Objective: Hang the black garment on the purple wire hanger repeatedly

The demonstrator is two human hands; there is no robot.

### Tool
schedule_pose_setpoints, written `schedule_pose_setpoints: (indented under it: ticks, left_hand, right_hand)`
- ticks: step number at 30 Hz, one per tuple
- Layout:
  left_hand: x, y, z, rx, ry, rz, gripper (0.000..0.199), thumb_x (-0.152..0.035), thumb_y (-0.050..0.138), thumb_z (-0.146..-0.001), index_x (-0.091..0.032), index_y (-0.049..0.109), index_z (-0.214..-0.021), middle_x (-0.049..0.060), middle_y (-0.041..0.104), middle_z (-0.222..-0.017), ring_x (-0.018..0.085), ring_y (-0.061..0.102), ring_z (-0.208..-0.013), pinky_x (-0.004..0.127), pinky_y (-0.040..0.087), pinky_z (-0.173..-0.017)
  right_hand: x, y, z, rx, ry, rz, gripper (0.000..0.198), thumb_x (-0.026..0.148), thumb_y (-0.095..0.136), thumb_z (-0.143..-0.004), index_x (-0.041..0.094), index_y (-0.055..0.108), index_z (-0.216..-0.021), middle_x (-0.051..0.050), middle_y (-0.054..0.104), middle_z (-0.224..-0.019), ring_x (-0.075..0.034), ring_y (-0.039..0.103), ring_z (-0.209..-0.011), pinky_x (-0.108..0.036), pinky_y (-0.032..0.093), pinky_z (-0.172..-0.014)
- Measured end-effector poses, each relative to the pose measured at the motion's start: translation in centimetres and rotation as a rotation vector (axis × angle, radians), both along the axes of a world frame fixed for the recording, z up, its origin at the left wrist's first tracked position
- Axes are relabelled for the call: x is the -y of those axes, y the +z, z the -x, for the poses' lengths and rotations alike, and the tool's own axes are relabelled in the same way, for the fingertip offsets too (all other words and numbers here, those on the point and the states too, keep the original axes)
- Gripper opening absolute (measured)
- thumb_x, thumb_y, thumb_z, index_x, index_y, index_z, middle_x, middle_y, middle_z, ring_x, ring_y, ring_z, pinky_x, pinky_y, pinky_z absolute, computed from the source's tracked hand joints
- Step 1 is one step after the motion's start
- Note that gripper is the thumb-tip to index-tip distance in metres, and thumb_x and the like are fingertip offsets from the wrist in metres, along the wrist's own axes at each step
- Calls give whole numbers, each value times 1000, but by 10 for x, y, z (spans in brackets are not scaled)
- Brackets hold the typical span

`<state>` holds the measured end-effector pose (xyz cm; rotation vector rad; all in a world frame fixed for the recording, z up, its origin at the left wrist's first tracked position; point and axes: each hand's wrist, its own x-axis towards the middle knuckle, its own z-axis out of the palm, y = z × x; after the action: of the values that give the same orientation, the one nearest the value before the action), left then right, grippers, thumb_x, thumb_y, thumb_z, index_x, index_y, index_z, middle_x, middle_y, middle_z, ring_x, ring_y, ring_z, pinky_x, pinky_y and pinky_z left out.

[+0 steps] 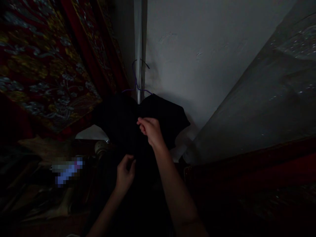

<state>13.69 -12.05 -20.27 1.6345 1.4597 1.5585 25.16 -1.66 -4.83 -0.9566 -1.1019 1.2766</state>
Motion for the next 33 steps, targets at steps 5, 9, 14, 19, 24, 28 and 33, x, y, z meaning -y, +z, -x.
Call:
schedule_pose_setpoints:
  ticks: [5,9,14,19,24,28,33]
  left_hand:
    - [6,-3,-7,-30,-12,20,6,-21,54,-91,-22,60,-88,2,66,-79,19,67,-74,29,54,-68]
    - [2,16,4,-73,-85,61,8,-22,57,-91,-21,64,-86,2,71,-81,20,70,-77,31,56,-71]
    - [-30,95,26,-91,-116,-147,13,-26,60,-95,-21,71,-100,5,76,-97,20,72,-93,34,56,-87]
    - [-70,174,31,-267,-122,-466,26,-23,55,-99,-21,66,-122,5,72,-100,16,66,-87,29,52,-81]
    - [-77,195,27,-414,-112,-538,11,-19,59,-97,-18,64,-87,1,65,-80,14,61,-74,25,47,-71]
    - [-70,203,32,-356,-27,-580,10,-19,60,-95,-18,64,-86,0,63,-78,13,59,-73,24,44,-69]
    - [-70,211,75,247,111,-568,4,-18,68,-89,-19,67,-85,-4,60,-73,11,54,-68,21,43,-66]
  right_hand:
    - [-12,41,16,-66,-55,-166,27,36,71,-74,16,62,-59,6,43,-40,-4,31,-37,-19,18,-37]
    - [11,27,21,-106,-94,-215,28,42,69,-79,18,62,-66,7,46,-45,-5,36,-38,-19,22,-37]
    - [24,15,11,-9,-89,-270,28,42,64,-87,20,61,-70,7,48,-48,-6,39,-41,-20,26,-41]
    - [34,31,3,100,-92,-360,29,38,63,-90,19,59,-69,7,45,-50,-7,38,-45,-22,26,-45]
    - [30,31,0,198,-120,-469,30,41,61,-90,19,58,-70,6,40,-55,-8,35,-50,-24,26,-49]
    - [6,-3,1,354,-155,-428,31,41,60,-87,19,55,-65,3,49,-59,-11,43,-55,-25,31,-53]
    - [15,-59,-2,371,-62,-227,34,47,62,-83,20,58,-63,2,51,-57,-13,47,-56,-25,33,-54]
